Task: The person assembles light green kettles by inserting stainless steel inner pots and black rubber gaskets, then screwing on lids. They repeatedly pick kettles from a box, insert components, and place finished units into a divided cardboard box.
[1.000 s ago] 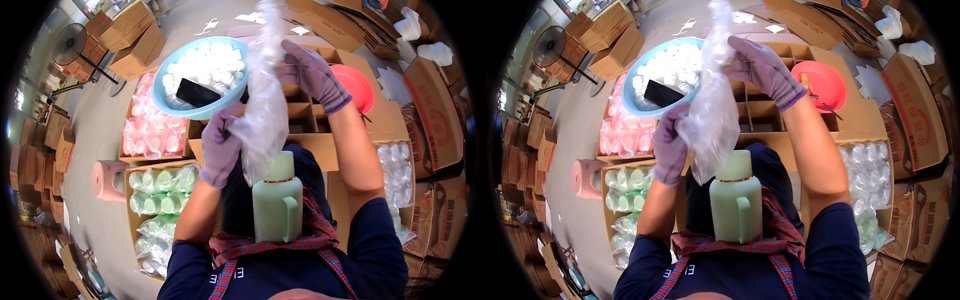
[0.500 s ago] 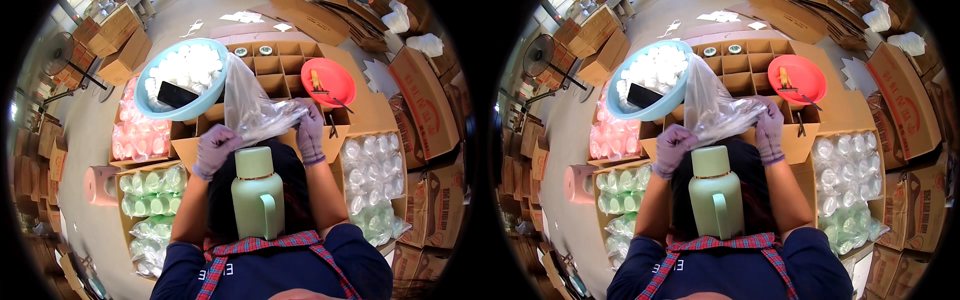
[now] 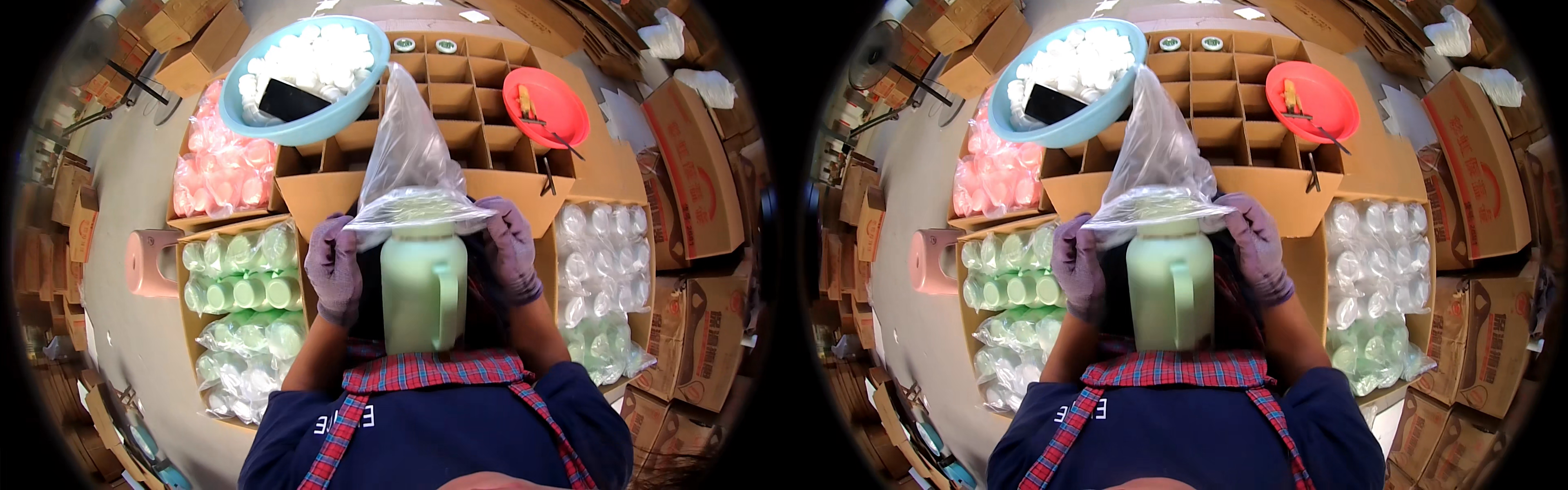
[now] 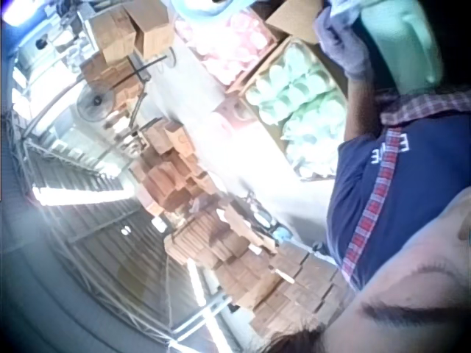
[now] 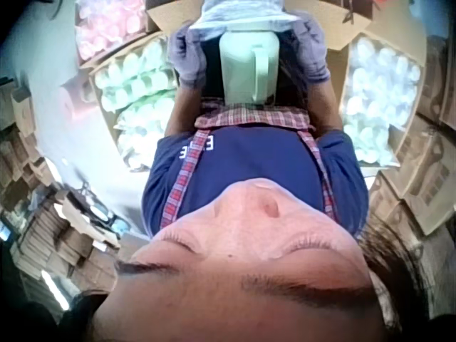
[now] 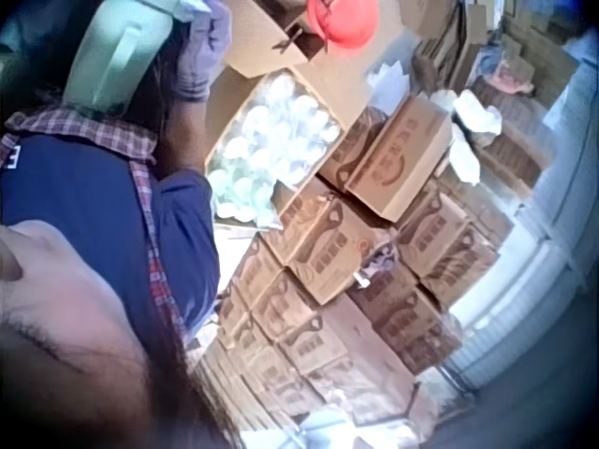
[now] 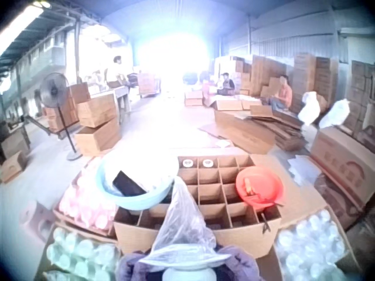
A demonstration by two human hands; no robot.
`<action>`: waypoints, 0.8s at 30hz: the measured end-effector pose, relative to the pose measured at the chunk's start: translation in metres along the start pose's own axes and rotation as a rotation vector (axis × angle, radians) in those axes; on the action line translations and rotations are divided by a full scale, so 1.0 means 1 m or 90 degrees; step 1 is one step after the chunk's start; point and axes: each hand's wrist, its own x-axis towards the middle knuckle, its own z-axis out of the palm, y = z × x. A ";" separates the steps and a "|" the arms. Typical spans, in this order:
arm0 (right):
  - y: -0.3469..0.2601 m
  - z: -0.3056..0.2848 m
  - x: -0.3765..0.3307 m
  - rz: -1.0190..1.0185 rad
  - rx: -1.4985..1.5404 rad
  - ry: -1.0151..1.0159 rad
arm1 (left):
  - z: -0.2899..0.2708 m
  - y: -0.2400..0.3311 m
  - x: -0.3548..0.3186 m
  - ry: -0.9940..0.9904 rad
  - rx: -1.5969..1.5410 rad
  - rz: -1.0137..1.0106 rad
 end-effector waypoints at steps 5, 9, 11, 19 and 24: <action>-0.012 -0.030 -0.014 -0.078 -0.363 -0.266 | -0.030 0.002 -0.013 -0.329 0.256 0.260; -0.013 -0.029 -0.059 0.012 -0.365 -0.284 | -0.059 -0.007 -0.056 -0.381 0.247 0.170; -0.024 -0.019 -0.073 0.005 -0.346 -0.248 | -0.055 0.017 -0.058 -0.319 0.213 0.199; -0.046 -0.026 -0.119 -0.020 -0.521 -0.595 | -0.101 0.020 -0.102 -0.741 0.180 0.134; -0.038 -0.015 -0.134 0.059 -0.527 -0.589 | -0.082 0.067 -0.055 -0.473 0.272 0.111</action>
